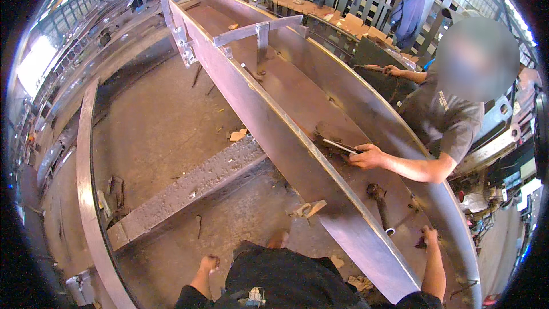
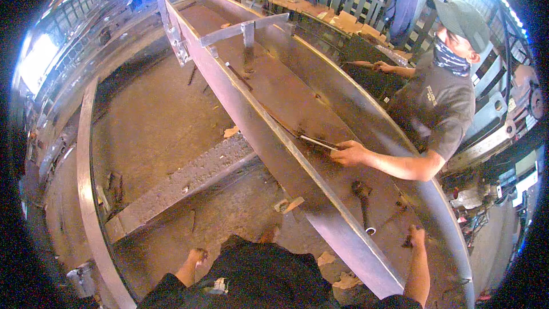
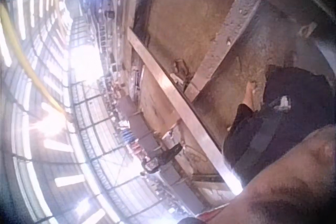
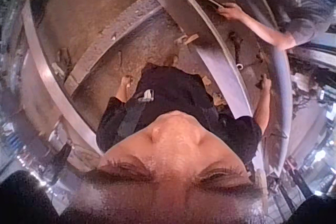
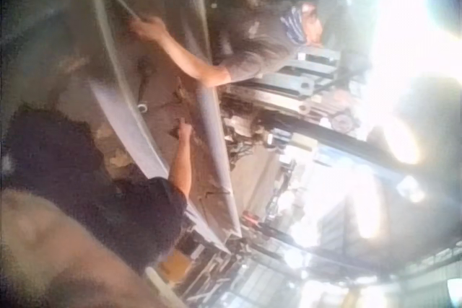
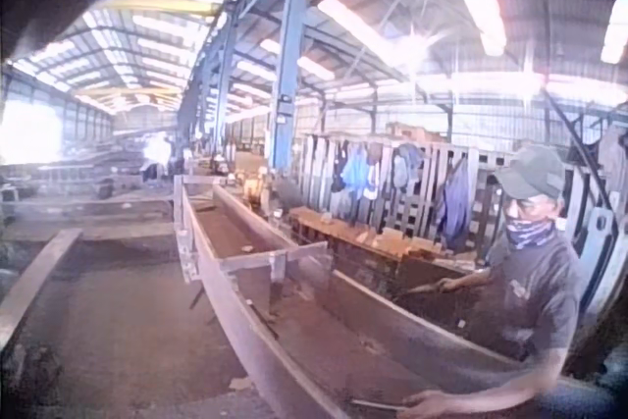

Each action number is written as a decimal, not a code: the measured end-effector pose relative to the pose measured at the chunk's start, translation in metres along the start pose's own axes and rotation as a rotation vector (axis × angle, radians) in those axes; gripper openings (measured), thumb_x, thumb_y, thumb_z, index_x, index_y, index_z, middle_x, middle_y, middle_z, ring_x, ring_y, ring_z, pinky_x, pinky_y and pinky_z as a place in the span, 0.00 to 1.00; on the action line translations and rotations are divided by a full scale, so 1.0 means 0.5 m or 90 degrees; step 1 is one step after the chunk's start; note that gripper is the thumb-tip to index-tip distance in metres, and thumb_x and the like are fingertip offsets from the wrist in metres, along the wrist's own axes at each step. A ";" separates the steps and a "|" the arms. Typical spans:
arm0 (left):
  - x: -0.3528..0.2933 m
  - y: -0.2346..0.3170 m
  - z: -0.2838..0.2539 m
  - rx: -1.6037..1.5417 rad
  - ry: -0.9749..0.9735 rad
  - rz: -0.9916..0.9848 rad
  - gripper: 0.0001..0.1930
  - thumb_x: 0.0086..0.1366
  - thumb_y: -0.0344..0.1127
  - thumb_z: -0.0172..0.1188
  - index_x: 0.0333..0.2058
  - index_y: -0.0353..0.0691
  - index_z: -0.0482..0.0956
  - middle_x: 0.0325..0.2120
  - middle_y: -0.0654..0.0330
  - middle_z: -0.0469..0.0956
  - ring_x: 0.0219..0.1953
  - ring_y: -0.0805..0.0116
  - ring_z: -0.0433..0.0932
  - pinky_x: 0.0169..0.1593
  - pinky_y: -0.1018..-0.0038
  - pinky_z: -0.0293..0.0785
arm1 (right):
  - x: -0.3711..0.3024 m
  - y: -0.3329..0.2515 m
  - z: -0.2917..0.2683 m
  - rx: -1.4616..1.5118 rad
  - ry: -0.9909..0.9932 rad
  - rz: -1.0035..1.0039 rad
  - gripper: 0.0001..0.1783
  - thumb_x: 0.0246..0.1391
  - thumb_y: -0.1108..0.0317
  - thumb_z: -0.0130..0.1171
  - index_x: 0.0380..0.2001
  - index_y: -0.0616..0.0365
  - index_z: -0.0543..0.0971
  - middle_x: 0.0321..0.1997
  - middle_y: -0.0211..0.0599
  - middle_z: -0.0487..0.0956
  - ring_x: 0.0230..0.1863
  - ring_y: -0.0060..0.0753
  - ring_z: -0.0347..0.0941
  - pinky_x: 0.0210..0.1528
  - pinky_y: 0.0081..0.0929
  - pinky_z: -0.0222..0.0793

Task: The person positions metal plates and brackets onto a large curved metal structure, then uses a hammer to tap them into alignment. They measure sections with a tape measure and continue hammering to secure the components.

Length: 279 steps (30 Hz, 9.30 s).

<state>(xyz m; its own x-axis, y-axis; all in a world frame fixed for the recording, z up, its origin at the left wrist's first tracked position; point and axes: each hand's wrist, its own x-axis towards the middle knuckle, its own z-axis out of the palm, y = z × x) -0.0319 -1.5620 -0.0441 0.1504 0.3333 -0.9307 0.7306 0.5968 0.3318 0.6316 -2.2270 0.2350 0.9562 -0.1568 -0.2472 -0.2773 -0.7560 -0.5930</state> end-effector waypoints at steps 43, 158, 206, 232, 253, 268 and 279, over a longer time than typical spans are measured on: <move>-0.541 0.189 -0.012 0.040 0.100 0.658 0.23 0.69 0.51 0.58 0.25 0.35 0.75 0.14 0.68 0.68 0.17 0.79 0.65 0.21 0.73 0.63 | -0.432 -0.724 0.186 -0.327 -0.237 -0.330 0.43 0.53 0.30 0.57 0.33 0.71 0.81 0.30 0.59 0.81 0.25 0.48 0.80 0.26 0.38 0.76; 0.755 3.431 -2.225 0.196 0.299 0.918 0.19 0.72 0.45 0.54 0.27 0.35 0.74 0.15 0.66 0.71 0.14 0.81 0.67 0.18 0.81 0.59 | -0.173 -3.424 2.553 -0.602 -0.181 -0.517 0.16 0.51 0.55 0.64 0.35 0.57 0.79 0.31 0.47 0.81 0.34 0.51 0.80 0.37 0.46 0.75; 1.008 3.966 -2.034 0.386 0.068 0.719 0.31 0.64 0.62 0.55 0.36 0.31 0.74 0.27 0.55 0.76 0.26 0.65 0.77 0.26 0.74 0.76 | -0.185 -3.569 2.685 -0.608 -0.388 0.085 0.31 0.54 0.55 0.62 0.58 0.57 0.70 0.33 0.47 0.79 0.31 0.51 0.79 0.33 0.44 0.75; 0.971 3.991 -2.017 0.355 -0.086 0.602 0.15 0.69 0.38 0.49 0.45 0.33 0.74 0.33 0.51 0.79 0.32 0.64 0.77 0.41 0.68 0.79 | -0.184 -3.587 2.679 -0.556 -0.382 0.099 0.32 0.55 0.54 0.60 0.59 0.60 0.70 0.31 0.47 0.78 0.30 0.49 0.79 0.32 0.43 0.75; 0.996 3.978 -1.988 0.423 0.019 0.841 0.23 0.72 0.47 0.44 0.33 0.29 0.73 0.25 0.51 0.78 0.26 0.62 0.78 0.32 0.70 0.74 | -0.199 -3.580 2.670 -0.546 -0.346 0.057 0.22 0.52 0.58 0.62 0.49 0.52 0.74 0.29 0.47 0.80 0.31 0.52 0.80 0.34 0.46 0.75; 0.979 3.995 -1.961 0.511 0.019 0.922 0.22 0.75 0.46 0.46 0.34 0.30 0.77 0.22 0.54 0.80 0.26 0.65 0.76 0.37 0.69 0.69 | -0.134 -3.253 2.563 -0.504 -0.361 -0.101 0.24 0.57 0.51 0.59 0.53 0.49 0.77 0.42 0.49 0.82 0.45 0.54 0.79 0.48 0.49 0.74; 0.976 4.000 -1.935 0.599 0.099 0.833 0.28 0.71 0.57 0.50 0.32 0.31 0.78 0.19 0.58 0.78 0.25 0.70 0.75 0.34 0.72 0.69 | 0.024 -2.801 2.250 -0.576 -0.113 0.105 0.33 0.56 0.48 0.59 0.57 0.60 0.73 0.54 0.55 0.78 0.57 0.56 0.73 0.60 0.46 0.69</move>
<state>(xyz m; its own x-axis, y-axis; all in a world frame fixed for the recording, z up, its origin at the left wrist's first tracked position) 0.8581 0.5006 0.3142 0.9424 0.3293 -0.0583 0.3001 -0.7559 0.5819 0.9256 -0.4553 0.2002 0.8622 -0.2640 -0.4323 -0.1591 -0.9514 0.2638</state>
